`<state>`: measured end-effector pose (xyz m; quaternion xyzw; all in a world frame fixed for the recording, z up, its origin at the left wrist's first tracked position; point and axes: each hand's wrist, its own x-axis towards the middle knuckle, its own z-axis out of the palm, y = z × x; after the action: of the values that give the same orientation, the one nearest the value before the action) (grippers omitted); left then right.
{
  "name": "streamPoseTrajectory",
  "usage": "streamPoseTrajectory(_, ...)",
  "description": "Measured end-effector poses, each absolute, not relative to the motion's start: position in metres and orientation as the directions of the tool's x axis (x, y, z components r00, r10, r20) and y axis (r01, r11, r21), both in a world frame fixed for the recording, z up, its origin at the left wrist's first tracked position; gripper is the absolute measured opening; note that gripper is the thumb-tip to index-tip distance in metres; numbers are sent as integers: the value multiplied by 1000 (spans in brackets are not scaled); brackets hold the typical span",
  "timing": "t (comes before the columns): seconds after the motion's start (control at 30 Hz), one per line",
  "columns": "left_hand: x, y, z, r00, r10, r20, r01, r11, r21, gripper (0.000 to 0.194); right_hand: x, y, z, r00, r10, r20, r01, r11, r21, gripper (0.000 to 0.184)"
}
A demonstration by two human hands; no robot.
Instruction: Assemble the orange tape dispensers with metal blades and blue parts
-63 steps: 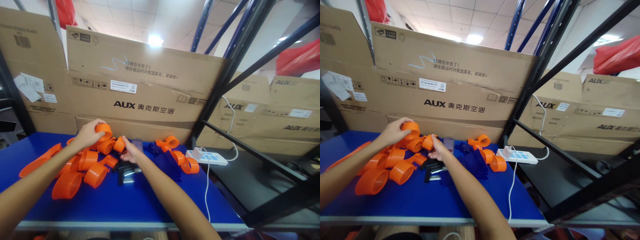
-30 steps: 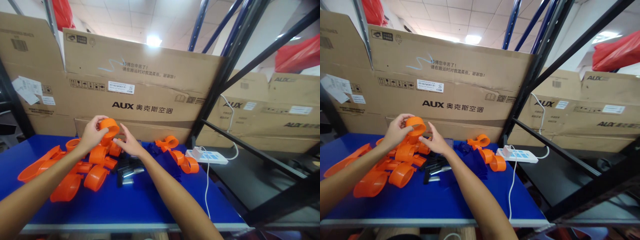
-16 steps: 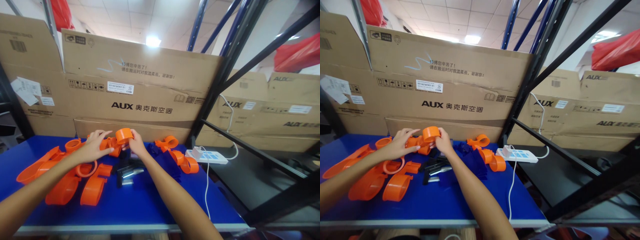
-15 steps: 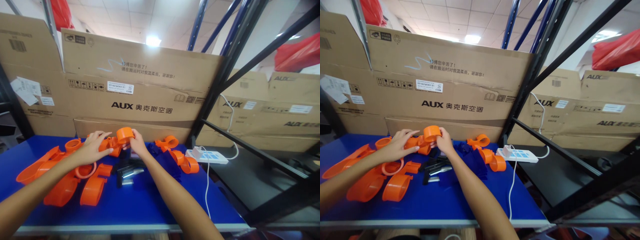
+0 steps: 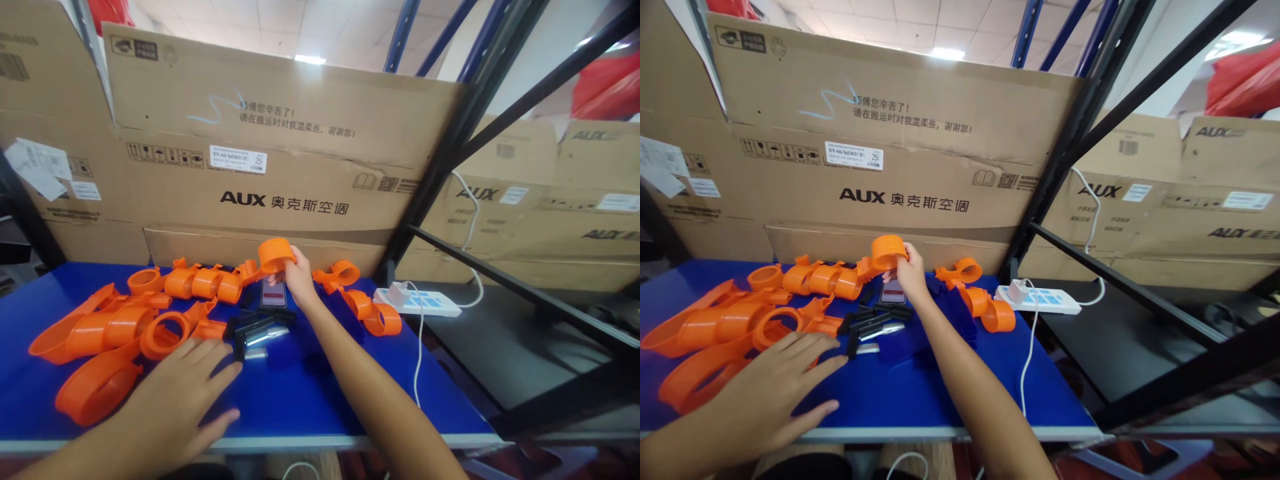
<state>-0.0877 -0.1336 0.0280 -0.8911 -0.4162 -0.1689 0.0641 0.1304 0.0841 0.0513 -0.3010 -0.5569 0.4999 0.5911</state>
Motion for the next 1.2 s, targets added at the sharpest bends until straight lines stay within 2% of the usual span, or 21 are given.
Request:
streamPoseTrajectory(0.07,-79,-139,18,586,706,397,755,-654,47,49,133,81,52,-108,923,369,-261,332,-906,27)
streamPoseTrajectory(0.1,-74,-139,15,572,704,421,744,-661,94,51,134,80,52,-101,921,376,-262,340,-903,27)
streamPoseTrajectory(0.13,-68,-136,14,553,705,445,721,-672,168,55,135,80,53,-92,919,384,-262,350,-899,27)
streamPoseTrajectory(0.2,-51,-126,14,467,729,500,629,-672,391,59,140,79,54,-65,913,403,-260,374,-890,28)
streamPoseTrajectory(0.23,-40,-119,14,400,753,522,556,-652,515,56,143,80,55,-48,910,413,-256,388,-885,28)
streamPoseTrajectory(0.3,-17,-100,12,234,800,553,373,-599,709,36,151,80,56,-11,904,427,-245,411,-878,30)
streamPoseTrajectory(0.4,16,-69,6,-24,871,491,114,-486,867,21,163,79,54,47,885,462,-215,461,-861,32)
streamPoseTrajectory(0.5,35,-44,3,-183,876,446,-33,-459,888,19,174,72,48,101,832,545,-171,554,-815,32)
streamPoseTrajectory(0.6,37,-28,4,-259,882,394,-136,-437,889,21,184,62,39,138,750,646,-73,658,-749,35)
streamPoseTrajectory(0.7,32,-18,7,-198,942,272,-307,-323,895,27,191,50,32,109,614,782,128,771,-624,33)
streamPoseTrajectory(0.77,30,-15,10,-90,975,203,-451,-221,864,36,192,42,28,3,518,855,239,830,-504,30)
streamPoseTrajectory(0.83,29,-14,14,-14,985,169,-563,-148,813,44,190,33,24,-125,437,891,278,877,-391,33)
streamPoseTrajectory(0.9,29,-16,18,-13,990,142,-608,-121,785,49,186,25,21,-224,386,895,283,904,-319,40)
streamPoseTrajectory(1.0,26,-21,22,-24,994,106,-610,-98,787,52,183,13,21,-397,394,829,281,912,-300,55)
streamPoseTrajectory(1.1,21,-26,24,-14,996,85,-607,-76,791,52,188,3,28,-561,439,702,286,898,-334,77)
streamPoseTrajectory(1.2,18,-27,23,-68,995,70,-596,-97,797,54,199,-4,41,-605,538,587,347,842,-414,102)
